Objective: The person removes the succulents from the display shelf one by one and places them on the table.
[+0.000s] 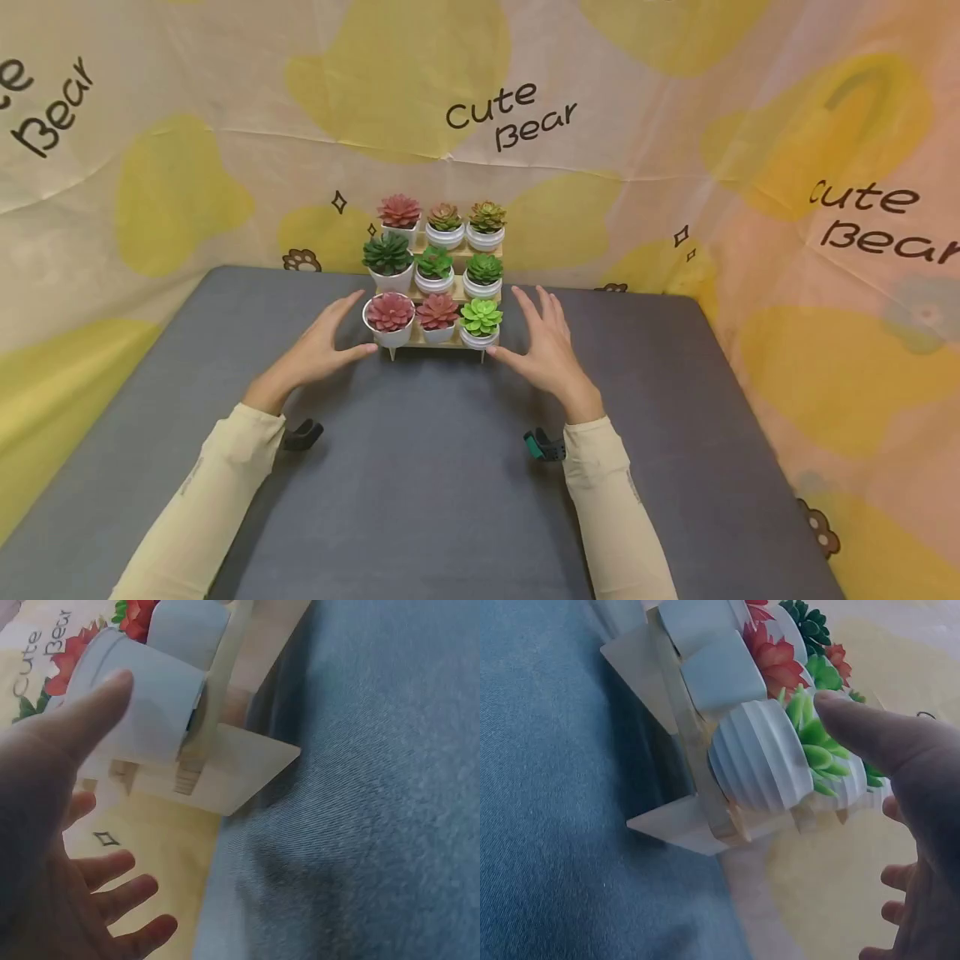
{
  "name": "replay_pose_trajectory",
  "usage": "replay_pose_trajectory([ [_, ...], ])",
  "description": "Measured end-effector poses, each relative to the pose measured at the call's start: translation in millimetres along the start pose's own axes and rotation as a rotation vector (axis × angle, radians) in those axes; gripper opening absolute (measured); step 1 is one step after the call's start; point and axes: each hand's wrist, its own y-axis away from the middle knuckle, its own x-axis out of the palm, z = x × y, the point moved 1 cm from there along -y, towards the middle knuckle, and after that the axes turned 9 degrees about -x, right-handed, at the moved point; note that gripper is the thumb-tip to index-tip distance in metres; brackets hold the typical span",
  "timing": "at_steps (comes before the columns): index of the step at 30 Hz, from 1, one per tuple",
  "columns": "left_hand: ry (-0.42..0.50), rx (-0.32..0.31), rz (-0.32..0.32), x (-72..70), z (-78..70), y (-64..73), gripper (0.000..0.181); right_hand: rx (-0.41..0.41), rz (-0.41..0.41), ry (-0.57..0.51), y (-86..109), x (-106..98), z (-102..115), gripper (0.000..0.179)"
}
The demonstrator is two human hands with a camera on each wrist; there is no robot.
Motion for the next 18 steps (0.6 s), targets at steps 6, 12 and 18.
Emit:
replay_pose_trajectory([
  [6,0.156,0.065,0.067,15.3,13.2,-9.4,0.092,-0.021,0.025,-0.094,-1.3,11.0,-1.3,0.087],
  [12,0.42,0.109,0.128,29.7,22.5,-22.4,0.084,-0.038,0.012,-0.138,-4.0,15.2,-2.8,0.08],
  [18,0.489,0.091,0.145,35.3,28.9,-27.0,0.081,-0.007,0.011,-0.185,-6.9,21.9,-7.7,0.076],
])
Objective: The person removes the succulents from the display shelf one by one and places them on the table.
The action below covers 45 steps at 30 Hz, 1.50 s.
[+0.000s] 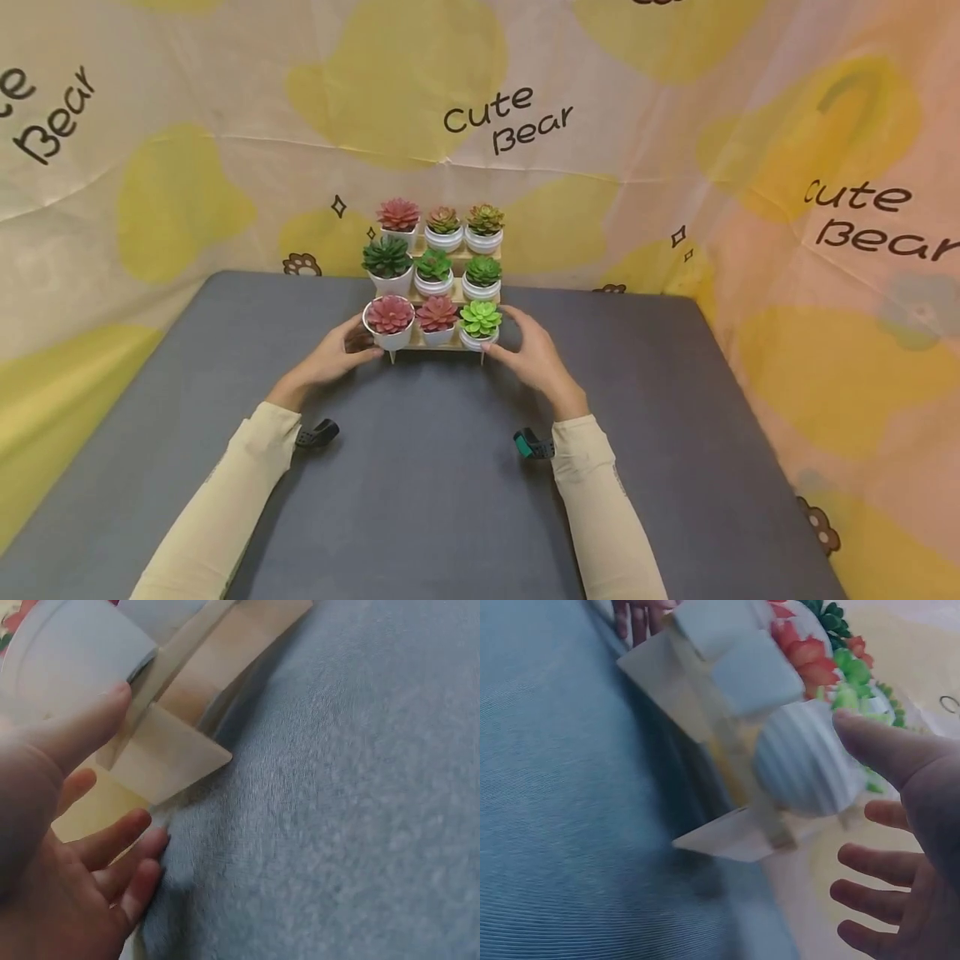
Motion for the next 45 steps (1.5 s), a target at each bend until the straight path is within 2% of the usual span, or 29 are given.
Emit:
replay_pose_trajectory([
  [4,0.064,-0.06,0.035,-1.7,9.1,1.1,0.079,0.029,0.016,-0.01,2.0,5.5,-6.0,0.075],
  [7,0.084,-0.082,0.056,-3.4,11.7,1.9,0.077,0.03,0.02,-0.023,2.1,6.1,-7.2,0.074],
  [13,0.037,-0.052,0.076,-1.6,8.4,1.3,0.067,0.003,-0.007,-0.086,-1.1,5.1,-6.6,0.071],
  [18,0.018,-0.052,0.058,2.5,9.0,1.3,0.062,-0.008,-0.056,-0.109,-3.6,8.3,-6.2,0.069],
  [22,0.017,-0.049,0.043,4.0,9.1,1.2,0.062,-0.014,-0.108,-0.134,-5.9,12.5,-5.1,0.067],
  [30,0.016,-0.07,0.047,4.6,8.6,3.1,0.062,-0.012,-0.161,-0.169,-6.9,22.6,-3.5,0.067],
  [35,-0.009,-0.073,0.042,4.9,8.6,3.6,0.063,-0.018,-0.181,-0.194,-8.2,25.1,-2.6,0.064],
  [39,0.007,-0.074,0.045,6.9,10.0,4.3,0.063,-0.017,-0.192,-0.212,-7.2,26.5,-1.5,0.06],
  [45,0.0,-0.055,0.048,6.4,10.3,4.3,0.062,-0.009,-0.211,-0.187,-7.4,26.6,-1.1,0.058],
])
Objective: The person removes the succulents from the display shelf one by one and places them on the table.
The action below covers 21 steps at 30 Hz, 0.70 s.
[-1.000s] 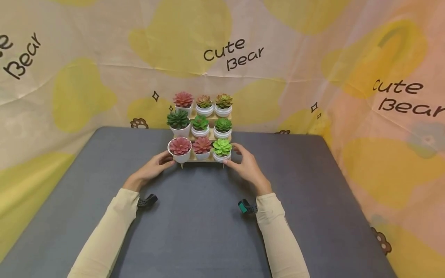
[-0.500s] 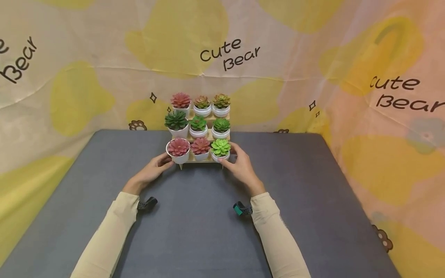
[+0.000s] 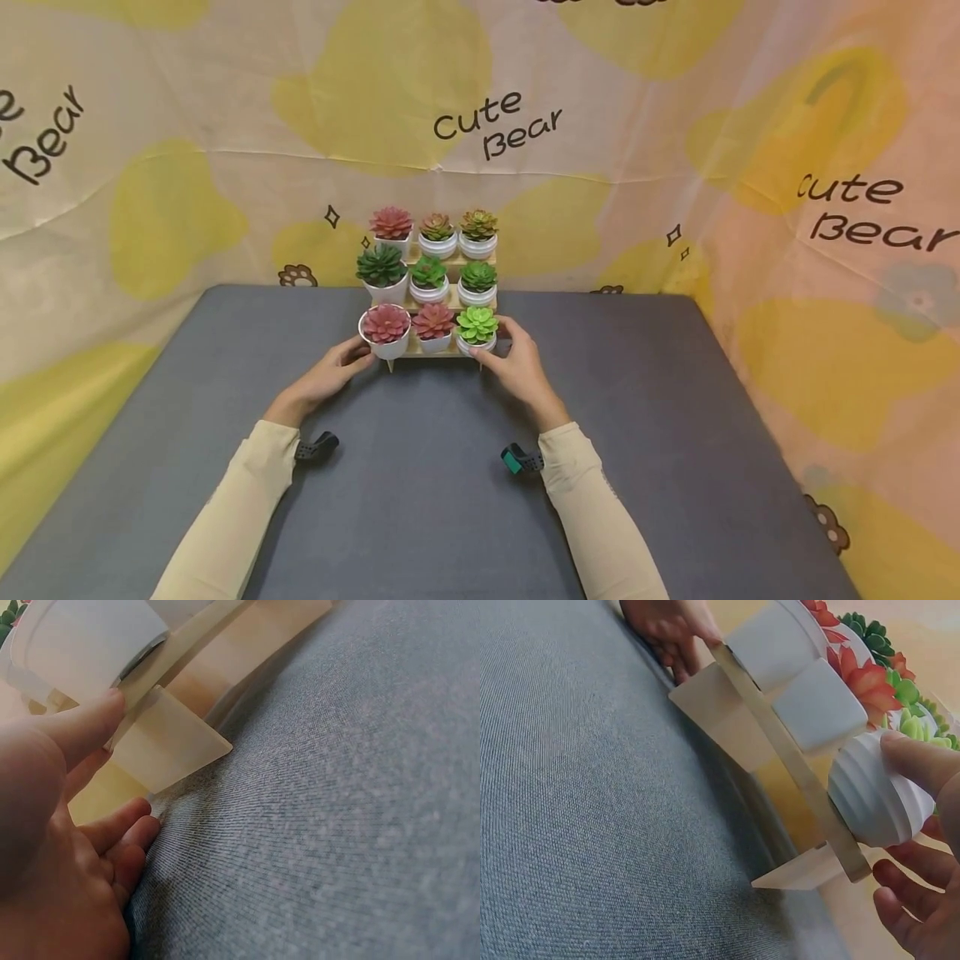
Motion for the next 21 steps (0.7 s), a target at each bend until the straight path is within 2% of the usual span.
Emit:
replay_pose_trajectory([
  [8,-0.007,0.006,0.001,-1.2,-1.9,-1.8,0.062,0.014,-0.021,-0.049,-0.2,-2.8,1.6,0.059],
  [12,-0.007,0.01,0.0,-2.5,-4.7,-4.3,0.062,0.016,-0.021,-0.038,-2.6,-7.3,3.9,0.059],
  [21,-0.047,0.004,-0.014,0.7,1.0,-0.9,0.062,0.002,-0.039,0.013,2.0,-21.8,8.5,0.058],
])
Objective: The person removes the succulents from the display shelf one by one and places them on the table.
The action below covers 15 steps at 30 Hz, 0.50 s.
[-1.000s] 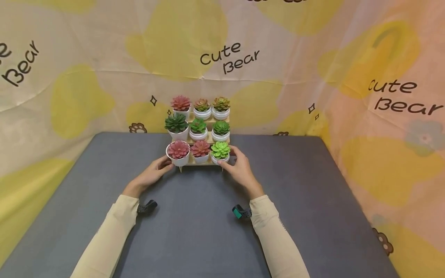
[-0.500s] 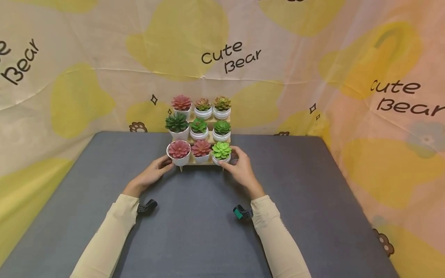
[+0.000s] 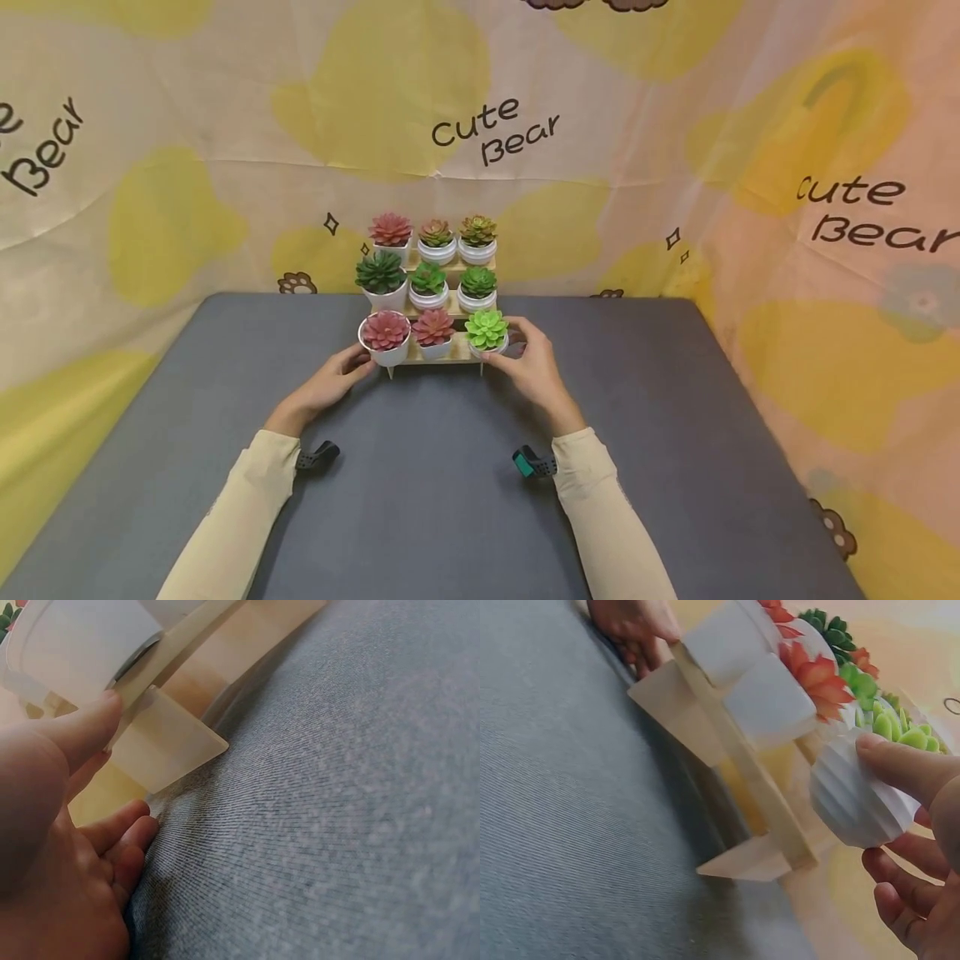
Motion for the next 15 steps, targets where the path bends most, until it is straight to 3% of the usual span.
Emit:
replay_pose_trajectory([
  [6,0.006,-0.004,0.002,0.1,1.2,3.7,0.062,0.003,-0.018,0.0,0.6,-12.1,-2.5,0.058],
  [15,0.006,-0.002,-0.004,-0.1,0.1,0.3,0.062,0.07,-0.082,-0.035,-0.2,-32.7,-19.8,0.059],
])
